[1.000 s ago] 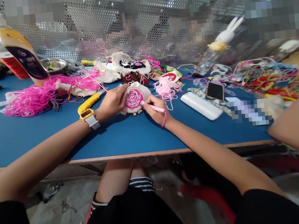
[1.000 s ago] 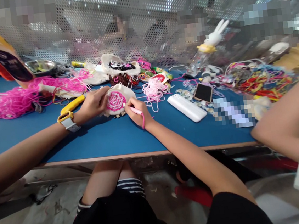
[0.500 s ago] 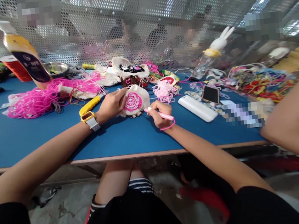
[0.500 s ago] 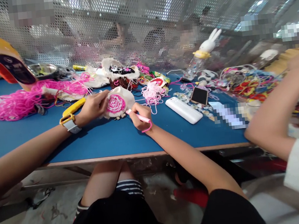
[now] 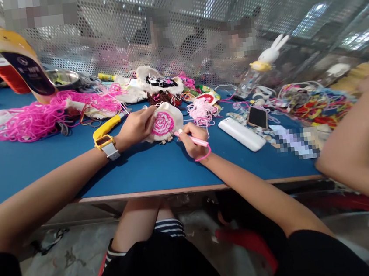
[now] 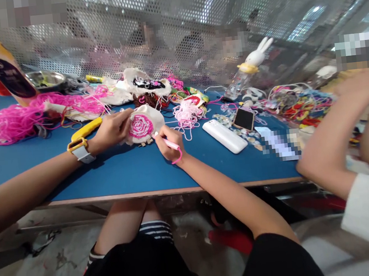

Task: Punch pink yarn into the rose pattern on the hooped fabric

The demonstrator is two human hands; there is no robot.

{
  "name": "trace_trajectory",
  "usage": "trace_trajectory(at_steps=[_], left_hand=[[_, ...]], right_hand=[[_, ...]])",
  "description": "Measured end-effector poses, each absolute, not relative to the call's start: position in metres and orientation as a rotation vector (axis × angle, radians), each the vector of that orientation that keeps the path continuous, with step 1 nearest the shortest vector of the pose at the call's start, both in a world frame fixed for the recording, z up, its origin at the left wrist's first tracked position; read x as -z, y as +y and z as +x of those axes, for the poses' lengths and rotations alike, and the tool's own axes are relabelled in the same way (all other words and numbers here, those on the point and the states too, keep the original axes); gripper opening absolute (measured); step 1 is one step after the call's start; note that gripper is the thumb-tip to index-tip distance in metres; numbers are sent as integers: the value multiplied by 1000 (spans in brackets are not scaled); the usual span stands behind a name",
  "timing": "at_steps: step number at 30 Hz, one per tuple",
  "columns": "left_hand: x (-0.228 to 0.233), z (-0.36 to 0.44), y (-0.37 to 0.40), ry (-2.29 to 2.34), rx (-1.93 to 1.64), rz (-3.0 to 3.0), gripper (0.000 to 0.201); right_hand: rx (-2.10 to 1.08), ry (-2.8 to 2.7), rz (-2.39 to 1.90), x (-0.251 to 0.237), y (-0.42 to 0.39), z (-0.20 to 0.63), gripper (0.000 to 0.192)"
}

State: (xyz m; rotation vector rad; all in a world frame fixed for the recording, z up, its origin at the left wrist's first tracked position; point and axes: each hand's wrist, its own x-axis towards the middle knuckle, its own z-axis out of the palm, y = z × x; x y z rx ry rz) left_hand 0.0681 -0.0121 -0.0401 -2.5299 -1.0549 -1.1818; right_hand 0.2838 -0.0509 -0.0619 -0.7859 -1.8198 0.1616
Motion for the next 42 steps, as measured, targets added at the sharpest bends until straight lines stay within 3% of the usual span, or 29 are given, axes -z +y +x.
trace_trajectory(at_steps=[5,10,24,30,35,42], left_hand=[[37,72,-16,-1067,1166,-2554,28],[35,70,-19,-1123,1069,-2500,23],[36,68,-19,-1126,1093,-2519,25],[40,68,-15,-1133,1144,-2505,24],[43,66,-11,-1171,1166,-2534,20],[41,64,-13,-1160,1131,-2520,24]], right_hand=[[-187,-1976,-802,59,-49,280,23],[-75,-1847,-757,58,-56,286,32],[-82,-1861,-745,61,-56,286,31],[-134,-2010,-798,61,-50,278,20],[-27,-1870,-726,62,-56,284,30],[-61,-1843,-682,64,-57,287,29]])
